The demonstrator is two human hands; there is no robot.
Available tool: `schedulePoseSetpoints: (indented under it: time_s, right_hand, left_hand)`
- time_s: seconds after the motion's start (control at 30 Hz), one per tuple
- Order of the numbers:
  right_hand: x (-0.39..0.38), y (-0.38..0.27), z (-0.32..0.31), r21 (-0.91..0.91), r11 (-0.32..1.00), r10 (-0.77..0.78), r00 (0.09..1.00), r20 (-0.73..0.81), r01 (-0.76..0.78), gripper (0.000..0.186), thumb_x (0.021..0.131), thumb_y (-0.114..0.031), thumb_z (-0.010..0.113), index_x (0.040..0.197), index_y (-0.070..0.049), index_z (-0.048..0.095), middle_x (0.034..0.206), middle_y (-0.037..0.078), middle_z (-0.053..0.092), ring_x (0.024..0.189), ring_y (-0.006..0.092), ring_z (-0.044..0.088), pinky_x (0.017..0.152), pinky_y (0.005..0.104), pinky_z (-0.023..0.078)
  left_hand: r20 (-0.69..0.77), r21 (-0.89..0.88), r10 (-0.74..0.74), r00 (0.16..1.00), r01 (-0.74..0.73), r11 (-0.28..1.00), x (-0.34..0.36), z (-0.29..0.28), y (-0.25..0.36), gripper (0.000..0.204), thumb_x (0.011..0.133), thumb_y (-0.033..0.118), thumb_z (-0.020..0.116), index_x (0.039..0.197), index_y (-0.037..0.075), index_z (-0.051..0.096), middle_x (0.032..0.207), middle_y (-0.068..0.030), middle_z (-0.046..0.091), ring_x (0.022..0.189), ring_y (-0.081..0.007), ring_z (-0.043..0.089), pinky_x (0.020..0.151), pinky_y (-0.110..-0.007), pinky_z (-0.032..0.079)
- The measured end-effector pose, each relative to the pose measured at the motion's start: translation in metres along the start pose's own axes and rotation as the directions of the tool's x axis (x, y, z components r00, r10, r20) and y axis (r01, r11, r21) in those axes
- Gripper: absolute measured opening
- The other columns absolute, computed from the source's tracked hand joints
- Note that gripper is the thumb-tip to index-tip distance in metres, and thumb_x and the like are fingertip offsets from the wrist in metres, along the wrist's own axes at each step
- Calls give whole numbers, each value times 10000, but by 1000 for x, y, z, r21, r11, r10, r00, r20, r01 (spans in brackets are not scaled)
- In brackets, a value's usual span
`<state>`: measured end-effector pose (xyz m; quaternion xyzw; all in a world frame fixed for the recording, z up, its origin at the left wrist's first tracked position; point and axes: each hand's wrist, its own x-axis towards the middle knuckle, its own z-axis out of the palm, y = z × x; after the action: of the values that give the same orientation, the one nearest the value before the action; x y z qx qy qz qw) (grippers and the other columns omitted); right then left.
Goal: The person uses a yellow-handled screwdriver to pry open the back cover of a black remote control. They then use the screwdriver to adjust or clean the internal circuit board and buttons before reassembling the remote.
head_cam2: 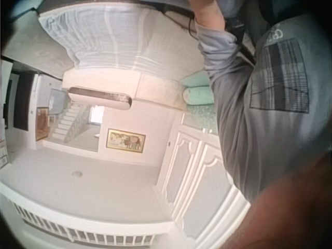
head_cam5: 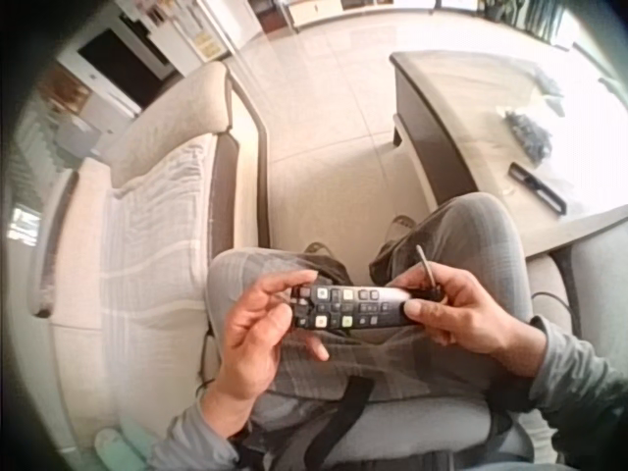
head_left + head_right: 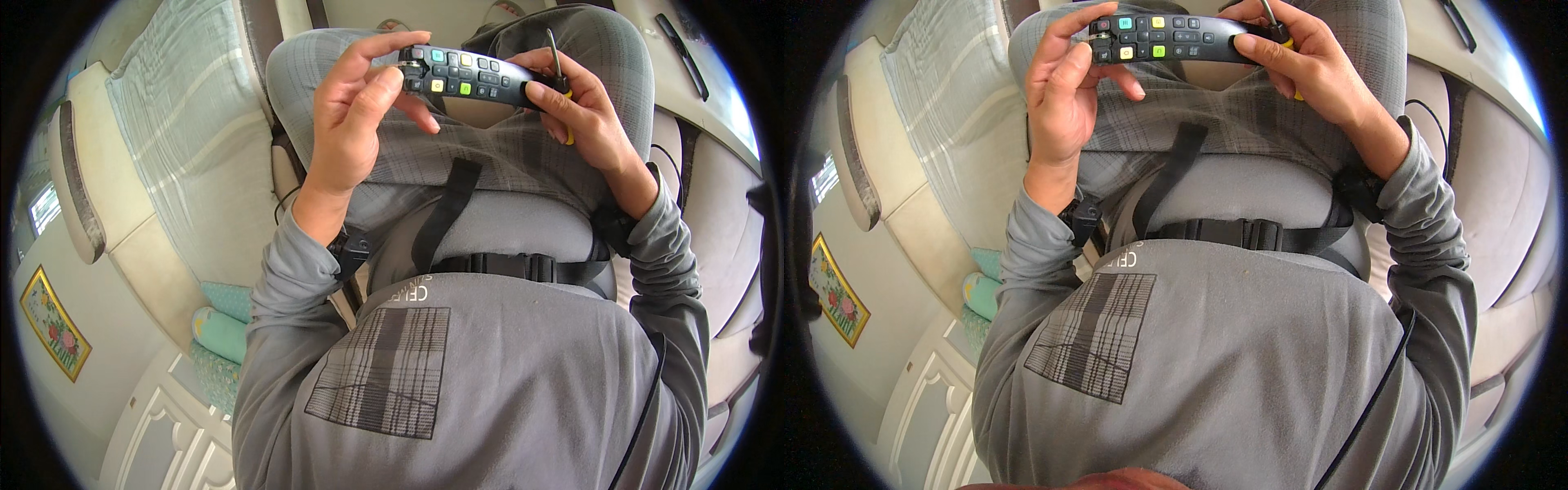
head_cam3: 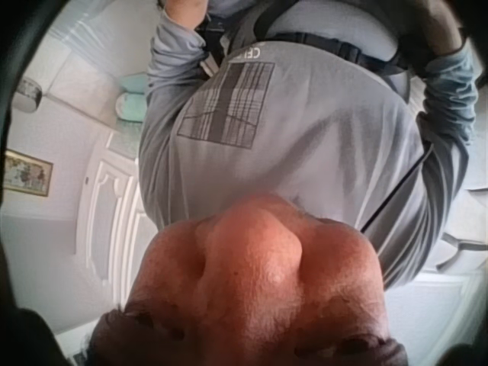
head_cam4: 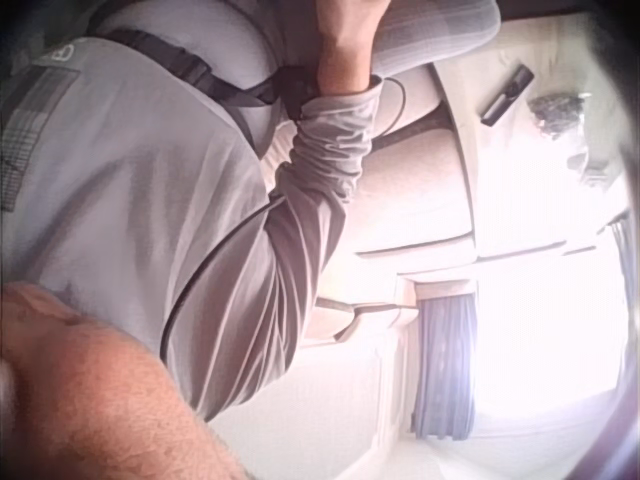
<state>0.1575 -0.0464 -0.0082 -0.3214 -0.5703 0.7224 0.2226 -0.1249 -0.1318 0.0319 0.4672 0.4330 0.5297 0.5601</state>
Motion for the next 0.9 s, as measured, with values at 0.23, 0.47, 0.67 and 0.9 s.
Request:
schedulePoseSetpoints:
  time_s: [0.23,0.47,0.67,0.9]
  right_hand:
    - [1,0,-1,-21,999,-32,999,0,32,326,1083,-227,605,1354,-46,614,968,11,656,568,-16,454,512,157,355]
    - [0,-1,-2,-16,1000,-27,1000,0,27,310,1084,-245,604,1314,-37,618,924,-7,640,567,-22,449,511,155,352]
    - [-1,0,-2,-7,1000,-7,1000,-17,7,311,1083,-252,604,1309,-38,615,883,-14,615,555,-21,443,505,156,342]
    - [0,-3,-2,29,998,46,999,7,-47,309,1084,-267,600,1291,-38,613,864,1,610,540,-16,433,492,158,334]
  left_hand:
    - [24,1,-35,999,35,999,-1,1,9,326,1050,93,483,1337,-30,576,1117,-140,723,713,-182,734,703,-297,614]
    - [26,59,-53,998,51,997,-5,4,9,313,1053,87,478,1335,-23,556,1106,-129,719,764,-192,756,748,-296,619]
    - [18,42,-69,997,68,997,-4,4,9,313,1052,91,481,1336,-15,557,1078,-126,727,776,-193,758,762,-301,619]
    - [10,-16,-68,998,68,998,1,6,9,325,1051,118,483,1334,-16,571,1081,-131,731,790,-203,754,779,-313,627]
